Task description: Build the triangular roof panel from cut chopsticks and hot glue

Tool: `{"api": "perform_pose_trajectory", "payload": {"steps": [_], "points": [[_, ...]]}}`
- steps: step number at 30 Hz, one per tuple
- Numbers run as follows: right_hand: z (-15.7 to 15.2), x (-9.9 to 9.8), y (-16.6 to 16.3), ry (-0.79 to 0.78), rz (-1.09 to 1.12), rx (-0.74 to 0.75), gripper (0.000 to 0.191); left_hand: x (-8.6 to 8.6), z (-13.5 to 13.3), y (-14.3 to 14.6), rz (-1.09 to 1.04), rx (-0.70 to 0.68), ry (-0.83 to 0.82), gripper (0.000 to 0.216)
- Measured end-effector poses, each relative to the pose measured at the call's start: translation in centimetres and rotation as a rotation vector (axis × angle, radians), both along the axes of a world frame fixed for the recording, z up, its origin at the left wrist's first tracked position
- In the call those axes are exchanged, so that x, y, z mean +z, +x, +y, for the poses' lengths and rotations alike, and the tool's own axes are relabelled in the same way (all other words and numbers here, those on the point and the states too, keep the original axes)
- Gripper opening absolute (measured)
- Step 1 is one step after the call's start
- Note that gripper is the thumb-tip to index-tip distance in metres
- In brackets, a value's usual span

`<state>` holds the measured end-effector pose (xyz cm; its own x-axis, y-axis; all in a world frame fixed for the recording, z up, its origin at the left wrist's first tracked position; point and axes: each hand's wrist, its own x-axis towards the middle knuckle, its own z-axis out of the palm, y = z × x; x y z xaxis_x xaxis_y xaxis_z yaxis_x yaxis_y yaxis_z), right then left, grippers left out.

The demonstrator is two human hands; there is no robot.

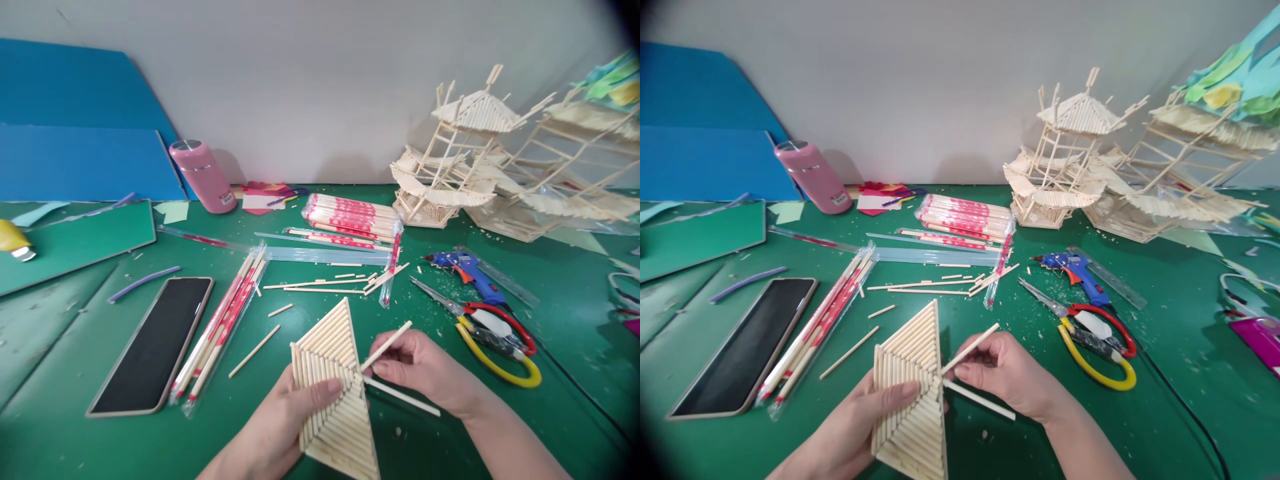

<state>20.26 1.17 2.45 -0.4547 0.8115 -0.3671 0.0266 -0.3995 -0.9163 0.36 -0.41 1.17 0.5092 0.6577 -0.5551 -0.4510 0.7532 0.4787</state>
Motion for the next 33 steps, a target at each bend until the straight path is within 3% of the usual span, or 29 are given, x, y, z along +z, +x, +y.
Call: {"api": "perform_pose_trajectory", "payload": {"steps": [12,22,26,31,33], "points": [[0.0,-0.2,0.2,0.016,-0.083,-0.010,0.019,0.3,0.2,-0.3,-0.055,0.000,0.021,0.027],[0.0,-0.1,3.5,0.058,-0.052,-0.143,0.013,-0.1,0.2,-0.6,-0.080,0.003,0.023,0.024],[0.0,0.4,6.1,0.064,0.029,-0.315,0.015,0.0,0.3,-0.5,-0.084,0.014,0.032,0.022],[-0.3,1.8,9.9,0.086,0.537,-0.859,0.016,-0.1,0.3,-0.6,-0.078,0.032,0.026,0.024],[-0.3,1.9,10.4,0.118,0.579,-0.964,0.025,0.0,0.3,-0.6,-0.081,0.041,0.033,0.025]]}}
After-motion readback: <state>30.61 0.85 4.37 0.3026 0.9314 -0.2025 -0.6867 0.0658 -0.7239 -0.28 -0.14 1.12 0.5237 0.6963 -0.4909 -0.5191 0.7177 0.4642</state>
